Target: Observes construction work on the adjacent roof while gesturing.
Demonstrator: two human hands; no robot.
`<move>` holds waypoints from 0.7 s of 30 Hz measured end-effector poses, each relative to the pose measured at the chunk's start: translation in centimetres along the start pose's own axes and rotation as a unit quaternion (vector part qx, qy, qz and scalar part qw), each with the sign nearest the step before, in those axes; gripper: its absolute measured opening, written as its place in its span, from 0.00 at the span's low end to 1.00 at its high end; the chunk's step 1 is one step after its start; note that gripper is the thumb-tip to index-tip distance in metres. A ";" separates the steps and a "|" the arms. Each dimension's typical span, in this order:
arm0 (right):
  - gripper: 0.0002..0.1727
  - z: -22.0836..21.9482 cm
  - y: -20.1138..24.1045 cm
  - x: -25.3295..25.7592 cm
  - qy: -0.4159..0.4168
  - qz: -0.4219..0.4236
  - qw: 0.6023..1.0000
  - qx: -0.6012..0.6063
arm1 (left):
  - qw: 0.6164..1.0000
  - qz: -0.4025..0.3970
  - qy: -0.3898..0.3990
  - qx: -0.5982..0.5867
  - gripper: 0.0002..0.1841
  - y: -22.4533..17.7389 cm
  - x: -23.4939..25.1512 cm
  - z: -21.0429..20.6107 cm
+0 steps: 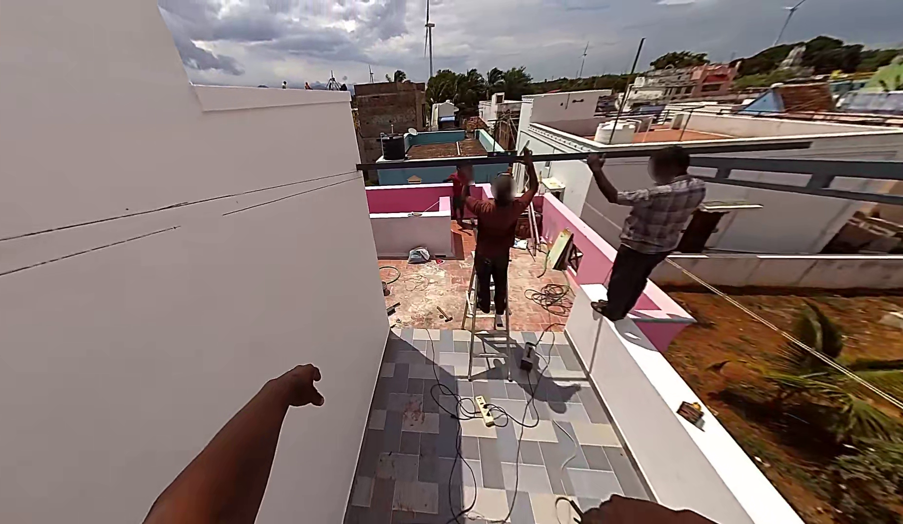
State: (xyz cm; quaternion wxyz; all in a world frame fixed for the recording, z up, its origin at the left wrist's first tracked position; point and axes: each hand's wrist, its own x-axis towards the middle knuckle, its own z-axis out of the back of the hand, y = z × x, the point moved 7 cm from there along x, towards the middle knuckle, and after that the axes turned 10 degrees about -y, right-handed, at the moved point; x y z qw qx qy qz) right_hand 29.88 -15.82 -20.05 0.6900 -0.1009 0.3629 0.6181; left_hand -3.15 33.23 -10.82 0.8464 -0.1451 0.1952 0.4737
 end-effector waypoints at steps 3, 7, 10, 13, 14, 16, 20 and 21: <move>0.40 0.5 -1.9 -0.4 -0.006 -0.027 1.000 -0.001 | 1.000 -0.001 0.003 0.006 0.40 0.2 0.1 -0.2; 0.40 0.3 -2.9 -0.9 0.007 -0.048 0.999 -0.010 | 1.000 0.008 0.002 0.005 0.40 0.8 0.2 -0.4; 0.40 -0.4 -2.6 -0.7 0.023 -0.043 0.999 -0.003 | 1.000 0.002 0.003 0.005 0.40 1.2 0.3 -0.6; 0.39 -0.6 -1.6 -0.7 0.032 -0.028 0.999 -0.008 | 1.000 -0.004 0.001 0.003 0.40 1.1 0.7 -0.7; 0.38 -0.6 -1.2 -0.8 0.031 -0.022 0.999 -0.008 | 1.000 -0.007 0.000 0.001 0.39 1.1 0.9 -0.8; 0.37 -0.7 -0.8 -0.7 0.020 -0.008 1.000 -0.005 | 1.000 -0.016 -0.004 -0.001 0.40 1.0 1.2 -0.8; 0.37 -1.1 -0.8 -0.9 0.021 -0.011 1.000 -0.009 | 1.000 -0.019 -0.005 -0.006 0.40 0.4 1.5 -0.7; 0.37 -1.2 -0.9 -1.0 0.026 -0.016 1.000 -0.009 | 1.000 -0.020 -0.006 -0.007 0.40 0.2 1.6 -0.7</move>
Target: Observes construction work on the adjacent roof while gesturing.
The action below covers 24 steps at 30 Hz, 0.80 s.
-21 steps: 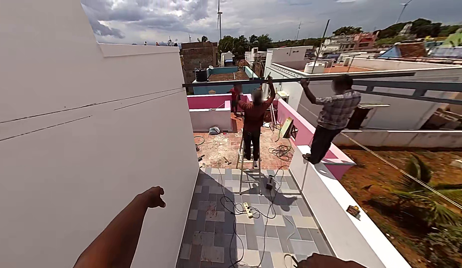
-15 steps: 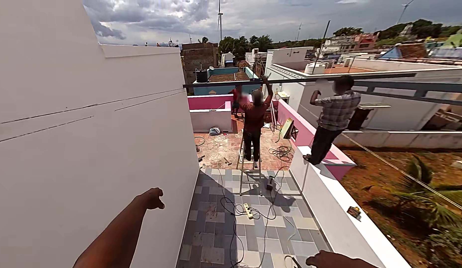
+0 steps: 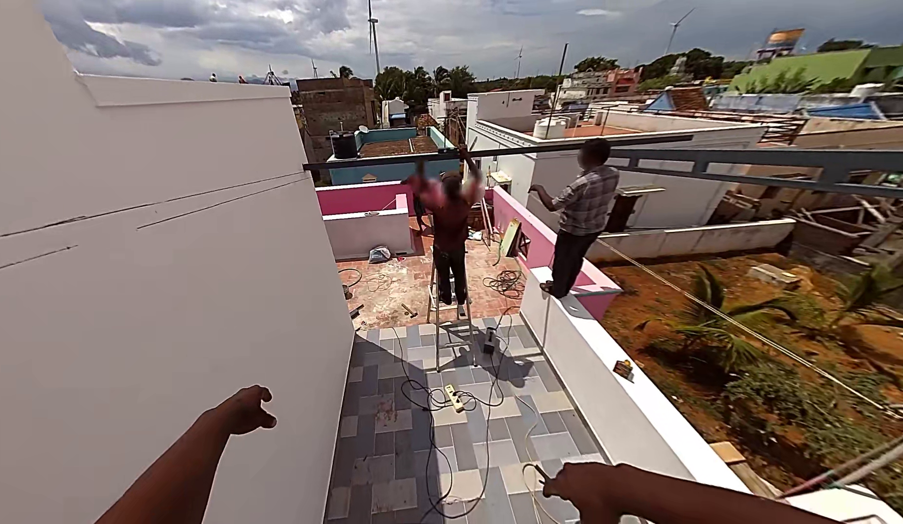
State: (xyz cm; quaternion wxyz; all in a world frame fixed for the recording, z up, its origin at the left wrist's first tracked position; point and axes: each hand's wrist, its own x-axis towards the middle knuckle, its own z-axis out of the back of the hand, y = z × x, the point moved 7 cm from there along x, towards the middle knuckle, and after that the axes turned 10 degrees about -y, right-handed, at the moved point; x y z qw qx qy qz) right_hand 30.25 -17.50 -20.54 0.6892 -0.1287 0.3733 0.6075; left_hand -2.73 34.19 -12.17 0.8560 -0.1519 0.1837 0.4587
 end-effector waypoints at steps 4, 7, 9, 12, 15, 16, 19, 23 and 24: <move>0.38 -0.3 -0.9 -0.3 0.005 -0.020 1.000 0.005 | 1.000 0.003 0.002 0.011 0.40 -0.5 0.1 0.1; 0.39 0.2 -0.9 -0.2 0.003 -0.022 1.000 0.004 | 1.000 0.007 0.006 0.012 0.40 0.3 0.3 -0.1; 0.39 0.6 -0.4 -0.5 0.004 -0.024 1.000 0.008 | 1.000 0.007 0.012 0.012 0.39 0.5 0.4 -0.2; 0.39 1.0 0.0 -0.8 -0.007 -0.015 1.000 0.009 | 1.000 0.002 0.005 0.010 0.39 0.8 1.4 -0.4; 0.39 1.0 0.2 -1.0 -0.007 -0.010 1.000 0.004 | 1.000 -0.005 -0.002 0.003 0.39 1.3 2.4 -0.7; 0.39 1.1 0.3 -1.0 -0.007 -0.011 1.000 0.003 | 1.000 -0.007 -0.002 0.002 0.39 1.4 2.6 -0.7; 0.39 1.2 0.3 -1.2 -0.006 -0.015 1.000 -0.002 | 1.000 -0.005 -0.004 0.007 0.40 1.6 2.9 -0.7; 0.39 1.3 0.2 -1.4 -0.009 -0.021 1.000 0.000 | 1.000 -0.007 -0.005 0.000 0.39 1.8 3.5 -1.0; 0.39 1.3 0.2 -1.4 -0.015 -0.017 1.000 0.001 | 1.000 -0.011 -0.008 -0.003 0.40 1.9 3.6 -1.0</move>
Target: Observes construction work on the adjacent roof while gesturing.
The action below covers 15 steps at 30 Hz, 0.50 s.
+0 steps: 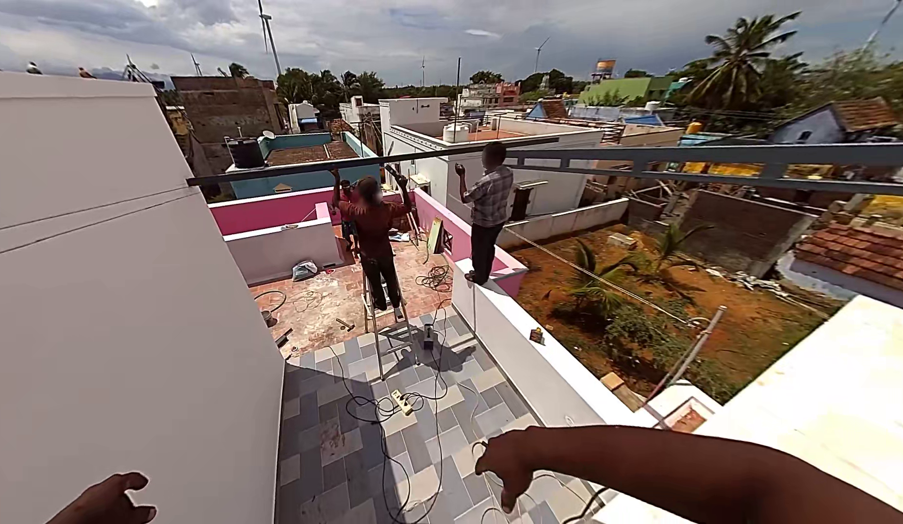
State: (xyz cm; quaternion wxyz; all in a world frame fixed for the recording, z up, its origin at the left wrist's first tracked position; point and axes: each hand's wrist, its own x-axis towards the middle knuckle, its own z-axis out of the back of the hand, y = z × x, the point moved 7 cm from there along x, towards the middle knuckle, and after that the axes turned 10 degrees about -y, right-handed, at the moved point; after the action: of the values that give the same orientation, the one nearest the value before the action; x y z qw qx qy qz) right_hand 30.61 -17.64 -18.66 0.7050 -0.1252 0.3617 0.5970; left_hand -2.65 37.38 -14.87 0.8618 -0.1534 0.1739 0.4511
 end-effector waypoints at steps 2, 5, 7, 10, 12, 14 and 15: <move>0.38 0.0 0.0 0.0 -0.004 0.004 1.000 -0.002 | 1.000 -0.006 -0.007 -0.007 0.40 0.1 0.0 0.0; 0.39 -0.1 -0.1 0.1 0.003 0.002 1.000 -0.004 | 1.000 -0.003 -0.006 -0.007 0.40 0.3 0.5 0.0; 0.40 -0.2 -0.1 0.1 0.006 0.000 1.000 -0.003 | 1.000 0.002 -0.005 -0.002 0.40 0.0 0.3 0.0; 0.40 -0.1 0.0 0.3 0.009 -0.003 1.000 -0.004 | 1.000 0.005 -0.004 -0.003 0.40 -0.4 -0.2 0.3; 0.40 -0.1 0.0 0.4 0.009 -0.003 1.000 -0.006 | 1.000 0.008 -0.003 -0.003 0.40 -0.4 -0.3 0.4; 0.39 -0.1 0.0 0.6 0.014 -0.001 1.000 -0.010 | 1.000 0.009 -0.002 -0.003 0.40 -0.5 -0.4 0.5; 0.39 0.0 0.1 0.6 0.015 0.000 1.000 -0.011 | 1.000 0.010 -0.002 -0.003 0.40 -0.5 -0.5 0.6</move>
State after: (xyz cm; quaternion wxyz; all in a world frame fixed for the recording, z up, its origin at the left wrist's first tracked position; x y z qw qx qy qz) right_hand 30.53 -17.19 -19.07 0.6982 -0.1415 0.3657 0.5989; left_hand -2.41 37.00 -14.10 0.8570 -0.1529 0.1728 0.4608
